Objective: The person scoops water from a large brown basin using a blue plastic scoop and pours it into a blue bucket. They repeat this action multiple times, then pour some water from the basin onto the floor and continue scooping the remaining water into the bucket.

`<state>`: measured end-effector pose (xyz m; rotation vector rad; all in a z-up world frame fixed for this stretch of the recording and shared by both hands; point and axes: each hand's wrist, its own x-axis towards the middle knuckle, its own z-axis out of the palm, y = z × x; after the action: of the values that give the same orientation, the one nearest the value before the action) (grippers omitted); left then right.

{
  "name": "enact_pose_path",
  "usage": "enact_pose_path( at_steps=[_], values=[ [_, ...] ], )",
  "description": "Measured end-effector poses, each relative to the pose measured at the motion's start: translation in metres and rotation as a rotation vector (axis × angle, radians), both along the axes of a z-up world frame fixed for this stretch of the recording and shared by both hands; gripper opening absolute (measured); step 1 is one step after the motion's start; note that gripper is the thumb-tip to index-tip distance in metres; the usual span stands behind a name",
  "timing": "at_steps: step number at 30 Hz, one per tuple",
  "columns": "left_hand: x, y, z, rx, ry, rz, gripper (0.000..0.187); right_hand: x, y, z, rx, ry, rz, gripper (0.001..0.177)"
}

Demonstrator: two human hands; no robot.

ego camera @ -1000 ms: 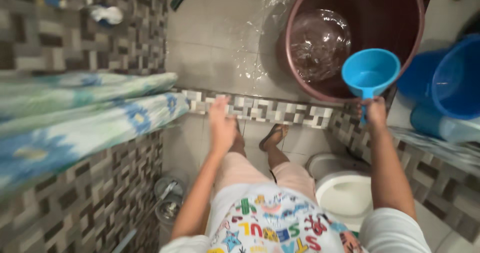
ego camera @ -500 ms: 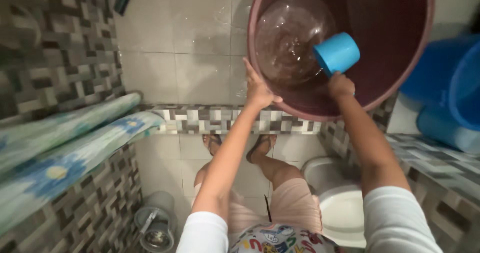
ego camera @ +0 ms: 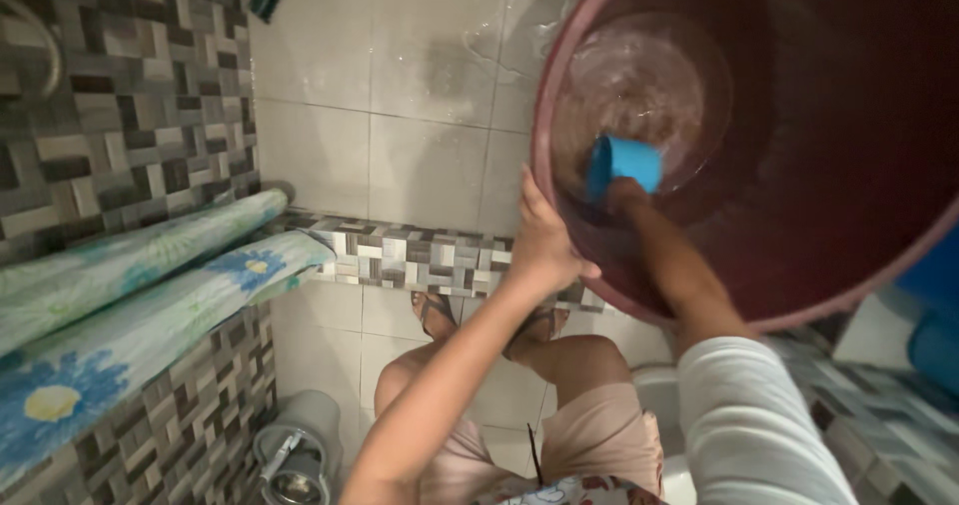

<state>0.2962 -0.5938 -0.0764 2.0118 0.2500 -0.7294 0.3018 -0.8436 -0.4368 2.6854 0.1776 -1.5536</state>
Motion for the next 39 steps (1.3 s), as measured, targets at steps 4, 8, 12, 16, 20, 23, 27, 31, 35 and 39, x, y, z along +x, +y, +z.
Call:
enact_pose_path(
  at_steps=[4, 8, 12, 16, 20, 23, 27, 31, 35, 39],
  values=[
    [0.002, 0.002, -0.005, -0.007, 0.010, -0.047, 0.168, 0.031, 0.034, -0.016, 0.194, -0.262, -0.312, 0.021],
    [0.001, 0.001, -0.007, -0.028, 0.033, -0.038, 0.169, 0.035, 0.030, -0.004, 0.472, -0.375, -0.992, 0.019],
    [0.007, 0.000, -0.003, -0.002, 0.114, -0.057, 0.168, 0.034, 0.001, 0.026, 0.760, -0.470, -1.324, 0.018],
    [0.016, -0.002, 0.003, 0.068, 0.244, -0.084, 0.169, 0.029, -0.010, 0.083, 0.992, -0.645, -1.384, 0.014],
    [0.012, -0.004, 0.001, 0.024, 0.204, -0.017, 0.172, 0.012, -0.016, 0.218, 0.927, -0.490, -1.491, 0.014],
    [0.008, -0.010, -0.003, 0.001, 0.121, 0.045, 0.169, 0.007, 0.008, 0.323, 0.850, -0.636, -1.316, 0.023],
    [-0.028, -0.003, 0.000, 0.102, -0.081, 0.057, 0.146, -0.016, 0.051, 0.424, 0.911, -0.662, -1.266, 0.035],
    [-0.105, 0.055, -0.016, 0.030, -0.153, 0.023, 0.114, -0.052, 0.094, 0.461, 0.839, -0.691, -1.157, 0.036],
    [-0.213, 0.164, -0.036, 0.004, -0.415, 0.058, 0.055, -0.080, 0.146, 0.452, 0.876, -0.582, -1.081, 0.030],
    [-0.316, 0.237, -0.043, 0.235, -0.227, -0.112, 0.055, -0.100, 0.220, 0.396, 0.814, -0.321, -1.157, 0.033]
  ],
)
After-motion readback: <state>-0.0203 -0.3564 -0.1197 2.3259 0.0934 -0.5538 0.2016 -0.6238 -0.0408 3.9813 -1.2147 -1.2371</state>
